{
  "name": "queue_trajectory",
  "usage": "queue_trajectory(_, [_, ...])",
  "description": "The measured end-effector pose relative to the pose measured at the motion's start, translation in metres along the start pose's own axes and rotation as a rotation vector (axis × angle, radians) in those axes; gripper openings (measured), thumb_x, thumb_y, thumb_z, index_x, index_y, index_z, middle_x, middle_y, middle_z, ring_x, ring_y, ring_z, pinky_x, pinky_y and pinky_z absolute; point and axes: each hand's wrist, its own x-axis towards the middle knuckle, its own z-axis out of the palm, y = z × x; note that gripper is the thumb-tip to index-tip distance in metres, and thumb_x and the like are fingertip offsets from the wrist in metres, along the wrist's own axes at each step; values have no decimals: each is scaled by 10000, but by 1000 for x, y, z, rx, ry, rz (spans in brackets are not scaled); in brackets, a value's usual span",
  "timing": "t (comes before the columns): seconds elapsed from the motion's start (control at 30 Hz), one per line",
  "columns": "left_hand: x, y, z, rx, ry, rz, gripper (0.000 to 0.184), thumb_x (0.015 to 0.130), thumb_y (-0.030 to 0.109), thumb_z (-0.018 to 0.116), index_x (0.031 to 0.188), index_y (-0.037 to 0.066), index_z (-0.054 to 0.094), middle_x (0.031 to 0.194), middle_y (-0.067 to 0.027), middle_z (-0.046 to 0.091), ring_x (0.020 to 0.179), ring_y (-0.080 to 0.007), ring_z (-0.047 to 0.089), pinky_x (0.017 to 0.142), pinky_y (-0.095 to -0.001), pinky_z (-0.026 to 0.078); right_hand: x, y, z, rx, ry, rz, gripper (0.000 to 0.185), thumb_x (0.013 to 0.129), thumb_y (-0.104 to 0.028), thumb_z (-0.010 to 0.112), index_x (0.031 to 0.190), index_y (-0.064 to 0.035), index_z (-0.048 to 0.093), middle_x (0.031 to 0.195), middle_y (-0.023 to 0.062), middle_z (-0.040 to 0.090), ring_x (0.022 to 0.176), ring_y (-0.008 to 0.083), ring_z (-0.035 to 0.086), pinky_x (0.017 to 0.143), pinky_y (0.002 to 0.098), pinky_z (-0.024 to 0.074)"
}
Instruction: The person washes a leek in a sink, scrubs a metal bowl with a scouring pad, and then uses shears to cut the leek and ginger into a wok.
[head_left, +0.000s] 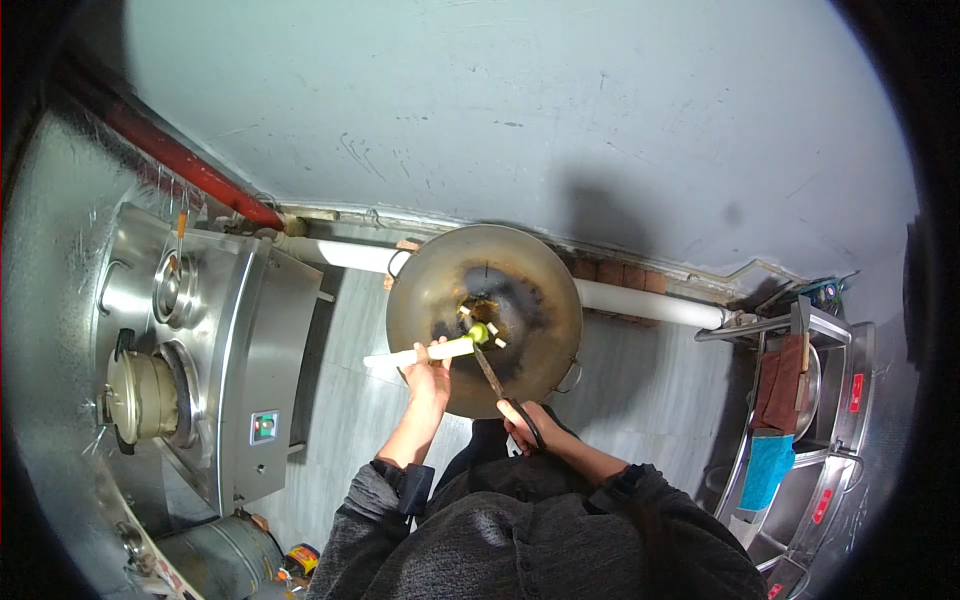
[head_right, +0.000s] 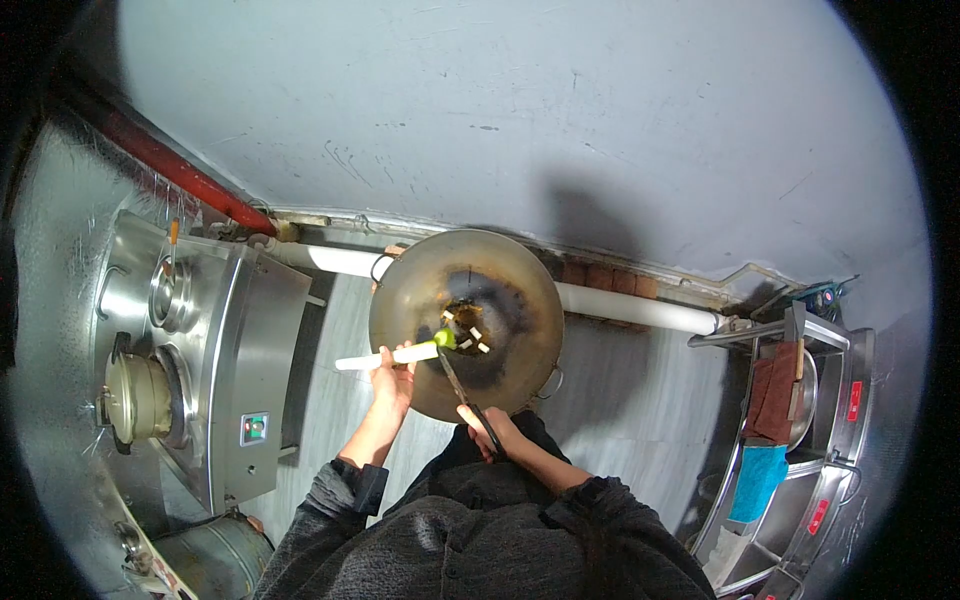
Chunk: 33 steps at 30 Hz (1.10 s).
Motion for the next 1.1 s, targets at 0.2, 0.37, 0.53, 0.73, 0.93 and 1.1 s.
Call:
queue_trajectory(0.2, [7,30,-9,217,-106,-45,176,876,232,450,955,87,387,806,-74,510,715,-194,537,673,-375,501,2,13,-17,203,13,50,649,775,-631,375,576,-17,451,425,46,402,335,160,417,334,290,352])
queue_trajectory(0.37, [9,56,-46,780,-373,-154,271,900,324,375,1009,95,471,617,1,464,476,-81,435,421,-210,381,9,29,-39,-61,72,34,683,725,-693,377,728,-26,522,499,48,442,406,151,449,363,271,335])
queue_trajectory(0.53, [-8,59,-47,931,-419,-190,215,899,291,395,1041,132,419,597,6,453,450,-70,417,378,-198,345,-7,12,-45,-249,-14,-46,661,749,-633,422,949,-8,498,665,54,474,552,162,452,469,266,351])
queue_trajectory(0.73, [-18,57,-34,851,-558,-259,173,888,253,434,1016,138,408,556,-10,446,415,-74,410,343,-205,307,-8,9,-29,-420,-6,-300,733,764,-632,391,1117,9,428,794,111,485,676,207,475,566,327,382])
queue_trajectory(0.93, [-18,54,-34,849,-654,-306,201,893,254,422,1040,116,434,585,-18,487,441,-78,444,372,-195,341,-1,4,-23,-239,-92,-190,692,792,-592,390,1055,44,459,902,136,528,812,204,470,698,317,379])
queue_trajectory(1.1, [-13,46,-37,860,-670,-380,266,894,232,420,1132,112,431,633,-16,503,496,-74,466,405,-193,360,5,9,-25,-168,-133,-175,567,809,-545,398,908,8,476,758,30,467,682,130,399,577,286,352])
